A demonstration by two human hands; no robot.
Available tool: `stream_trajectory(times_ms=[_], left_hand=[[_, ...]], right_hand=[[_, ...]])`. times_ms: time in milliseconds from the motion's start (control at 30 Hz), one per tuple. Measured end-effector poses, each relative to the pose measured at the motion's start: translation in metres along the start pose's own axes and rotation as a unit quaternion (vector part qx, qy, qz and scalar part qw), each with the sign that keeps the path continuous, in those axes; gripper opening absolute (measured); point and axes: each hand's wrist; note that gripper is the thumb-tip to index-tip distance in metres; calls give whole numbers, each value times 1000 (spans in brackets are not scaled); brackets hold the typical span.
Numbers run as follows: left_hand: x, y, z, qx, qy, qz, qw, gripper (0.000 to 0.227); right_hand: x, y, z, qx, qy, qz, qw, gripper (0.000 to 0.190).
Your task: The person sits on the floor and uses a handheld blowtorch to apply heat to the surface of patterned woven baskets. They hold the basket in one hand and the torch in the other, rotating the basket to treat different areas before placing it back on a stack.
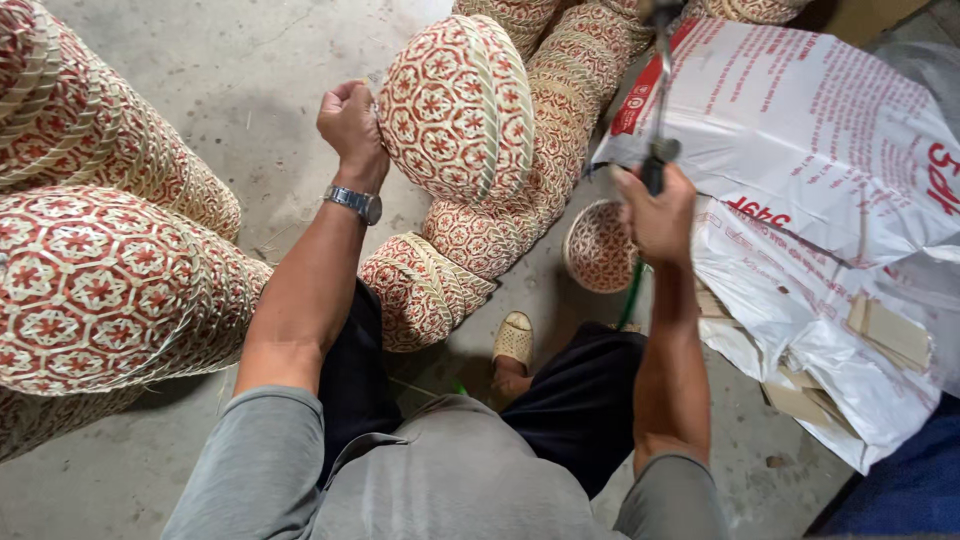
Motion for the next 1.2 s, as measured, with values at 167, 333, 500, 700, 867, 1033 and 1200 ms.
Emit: stream_trajectory(times_ms=[167, 333, 500, 700, 867, 1033, 1200], left_hand=[[-23, -8, -6, -11, 13, -29, 999, 14], [-32, -8, 3, -16, 21, -15, 1000, 14], [-31, -17, 7, 26, 6, 4, 1000, 15], [-35, -24, 6, 163, -47, -55, 984, 24], [-83, -45, 34, 356, -254, -170, 883, 64], [-164, -51, 52, 482, -306, -277, 772, 92], [-150, -22, 1, 373, -243, -361, 819, 74]], right_hand=[[-4, -50, -45, 136, 15, -82, 987, 22], [0, -86, -40, 208, 27, -98, 973, 26], [1, -81, -29, 211, 38, -97, 972, 25], [-1, -81, -41, 174, 51, -64, 981, 20], [3, -71, -49, 178, 80, -31, 980, 18], [-7, -101, -31, 180, 64, -11, 981, 17], [-12, -133, 16, 109, 37, 7, 993, 17]])
Point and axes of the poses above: each hand's wrist, its own x-axis towards the middle knuckle, its own y-axis out of the back of the hand, z = x × y, and after that the axes turned 1 degree about z, right-handed
